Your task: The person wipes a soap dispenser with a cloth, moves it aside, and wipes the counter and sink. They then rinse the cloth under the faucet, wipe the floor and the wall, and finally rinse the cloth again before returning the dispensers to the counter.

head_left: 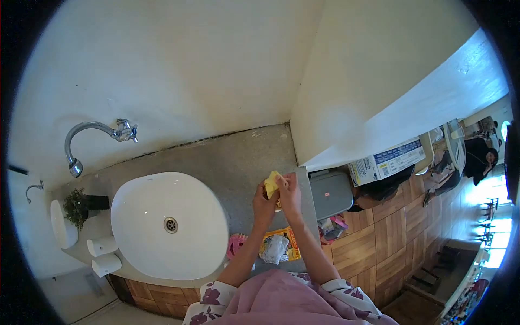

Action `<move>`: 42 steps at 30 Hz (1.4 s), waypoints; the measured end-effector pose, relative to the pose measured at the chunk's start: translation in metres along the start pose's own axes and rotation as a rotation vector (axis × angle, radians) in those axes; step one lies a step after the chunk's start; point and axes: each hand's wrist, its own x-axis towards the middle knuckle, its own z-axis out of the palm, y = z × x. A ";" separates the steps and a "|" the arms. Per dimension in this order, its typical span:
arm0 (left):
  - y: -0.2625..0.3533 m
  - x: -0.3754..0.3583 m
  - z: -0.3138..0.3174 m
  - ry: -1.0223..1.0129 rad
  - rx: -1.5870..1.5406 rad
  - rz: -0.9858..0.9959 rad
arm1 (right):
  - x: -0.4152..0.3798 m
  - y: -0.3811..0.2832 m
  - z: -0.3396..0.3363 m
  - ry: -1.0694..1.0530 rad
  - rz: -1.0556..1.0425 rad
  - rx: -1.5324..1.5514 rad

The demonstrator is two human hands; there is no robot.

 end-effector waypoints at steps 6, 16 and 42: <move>-0.004 0.013 -0.014 0.255 -0.046 0.042 | 0.007 0.012 0.000 -0.426 -0.055 -0.003; -0.004 0.009 -0.035 0.079 0.292 -0.121 | -0.015 -0.022 0.037 -0.236 -0.237 0.195; 0.083 -0.063 -0.083 -0.173 0.055 -0.246 | 0.175 -0.036 0.059 0.286 -0.920 -1.619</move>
